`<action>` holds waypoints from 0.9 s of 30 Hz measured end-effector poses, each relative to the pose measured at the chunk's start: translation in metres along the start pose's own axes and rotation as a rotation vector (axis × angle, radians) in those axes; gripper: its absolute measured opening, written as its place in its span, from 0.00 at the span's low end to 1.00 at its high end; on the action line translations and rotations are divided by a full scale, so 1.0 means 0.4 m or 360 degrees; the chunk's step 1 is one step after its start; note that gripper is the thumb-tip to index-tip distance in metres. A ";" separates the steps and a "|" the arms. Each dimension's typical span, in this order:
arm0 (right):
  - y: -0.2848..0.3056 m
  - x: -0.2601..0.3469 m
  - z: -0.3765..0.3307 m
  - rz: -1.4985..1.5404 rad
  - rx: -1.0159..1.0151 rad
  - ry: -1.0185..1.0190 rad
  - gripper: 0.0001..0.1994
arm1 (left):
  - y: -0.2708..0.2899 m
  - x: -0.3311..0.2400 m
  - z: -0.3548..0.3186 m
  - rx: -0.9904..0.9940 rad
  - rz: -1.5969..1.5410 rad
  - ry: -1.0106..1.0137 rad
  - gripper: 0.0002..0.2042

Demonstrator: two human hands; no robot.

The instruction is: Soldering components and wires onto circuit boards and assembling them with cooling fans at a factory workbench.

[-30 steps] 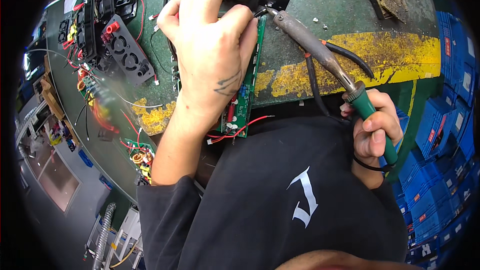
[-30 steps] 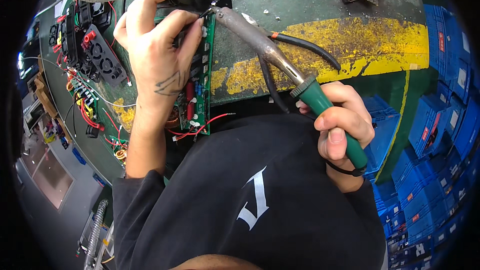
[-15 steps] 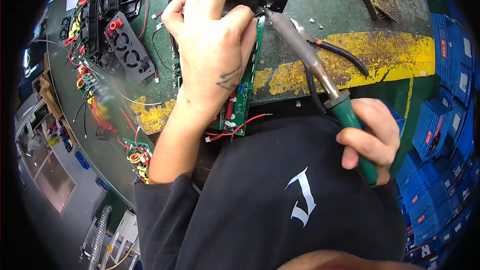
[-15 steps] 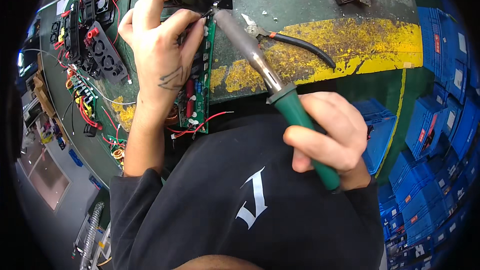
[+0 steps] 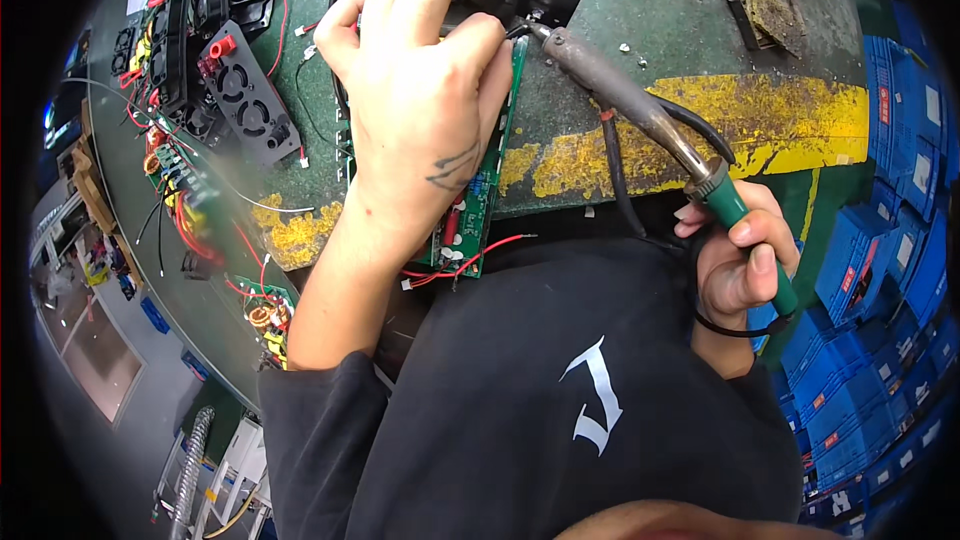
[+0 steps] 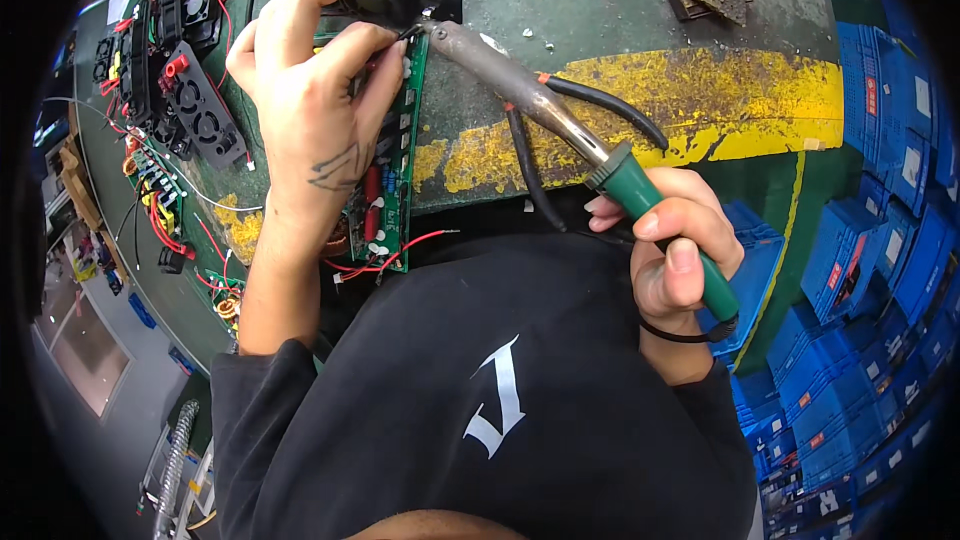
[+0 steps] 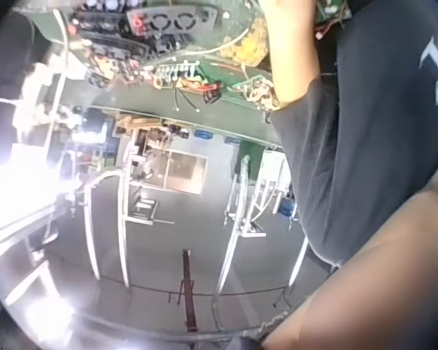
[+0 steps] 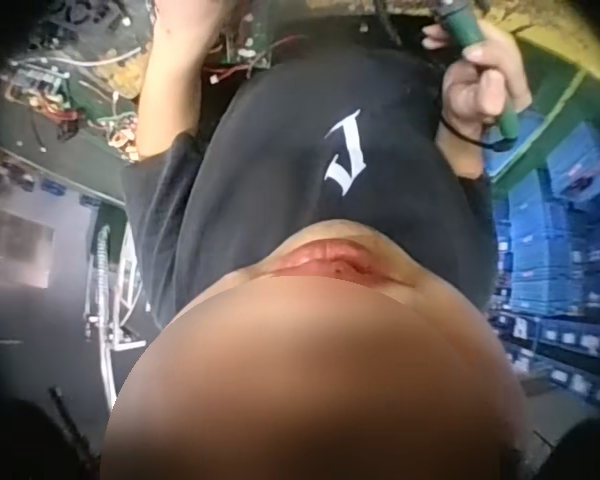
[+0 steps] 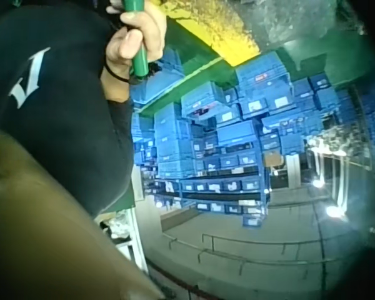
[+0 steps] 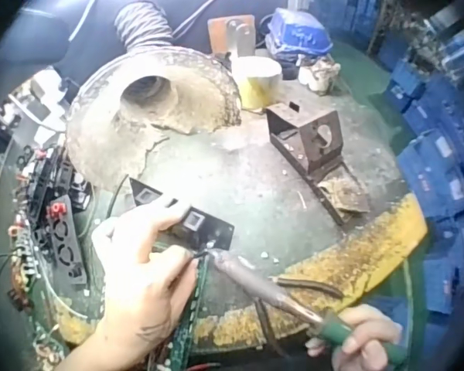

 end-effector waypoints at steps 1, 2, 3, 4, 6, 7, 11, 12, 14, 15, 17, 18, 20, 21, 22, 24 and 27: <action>0.004 0.003 -0.003 0.0042 0.0011 0.0017 0.16 | 0.000 -0.005 0.007 0.0832 0.0559 0.0352 0.08; 0.005 0.005 -0.001 0.0091 0.0035 0.0033 0.16 | 0.005 -0.006 0.009 0.0830 0.0568 0.0363 0.08; 0.008 0.006 0.000 0.0091 0.0047 0.0029 0.16 | 0.008 -0.009 0.009 0.0841 0.0605 0.0320 0.08; 0.010 0.012 -0.002 0.0100 0.0067 0.0060 0.16 | 0.007 -0.011 0.010 0.0853 0.0635 0.0273 0.08; 0.009 0.023 -0.002 0.0114 0.0100 0.0091 0.16 | -0.039 0.037 -0.025 0.0877 0.0675 0.0272 0.08; 0.003 0.031 -0.001 0.0115 0.0124 0.0105 0.16 | -0.061 0.082 -0.058 -0.0049 0.0069 -0.0029 0.08; 0.042 0.045 -0.011 0.0070 0.0006 0.0131 0.17 | -0.002 -0.008 0.008 0.0839 0.0607 0.0292 0.08; 0.044 0.053 -0.013 0.0105 -0.0007 0.0150 0.17 | 0.006 -0.009 0.008 0.0835 0.0614 0.0294 0.08; 0.066 0.052 -0.017 0.0125 -0.0012 0.0140 0.18 | 0.015 -0.010 0.007 0.0816 0.0645 0.0284 0.09; 0.080 0.046 -0.018 0.0142 0.0031 0.0092 0.17 | 0.019 -0.010 0.008 0.0817 0.0651 0.0284 0.09; 0.091 0.040 -0.022 0.0157 0.0023 0.0046 0.17 | 0.014 -0.011 0.010 0.0857 0.0646 0.0237 0.09; 0.094 0.040 -0.022 0.0158 0.0014 0.0052 0.17 | 0.012 -0.011 0.009 0.0856 0.0641 0.0228 0.09; 0.100 0.036 -0.023 0.0143 -0.0006 0.0018 0.17 | 0.011 -0.011 0.005 0.0849 0.0644 0.0218 0.09; 0.102 0.034 -0.023 0.0147 -0.0011 0.0022 0.17 | 0.010 -0.013 0.006 0.0849 0.0644 0.0210 0.09; 0.105 0.033 -0.023 0.0174 -0.0036 0.0023 0.17 | 0.009 -0.013 0.007 0.0843 0.0628 0.0273 0.09; 0.104 0.031 -0.021 0.0202 -0.0065 0.0027 0.17 | 0.009 -0.010 0.005 0.0835 0.0610 0.0331 0.09; 0.102 0.037 -0.018 0.0184 -0.0175 0.0078 0.18 | 0.016 -0.006 -0.003 0.0775 0.0606 0.0208 0.05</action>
Point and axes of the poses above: each hand's wrist, its own z-axis towards the middle knuckle, its own y-axis out of the back of the hand, x = y × z, the point moved 5 cm from there along z, towards the middle knuckle, and after that the axes turned 12 degrees about -x, right-handed, at the moved point
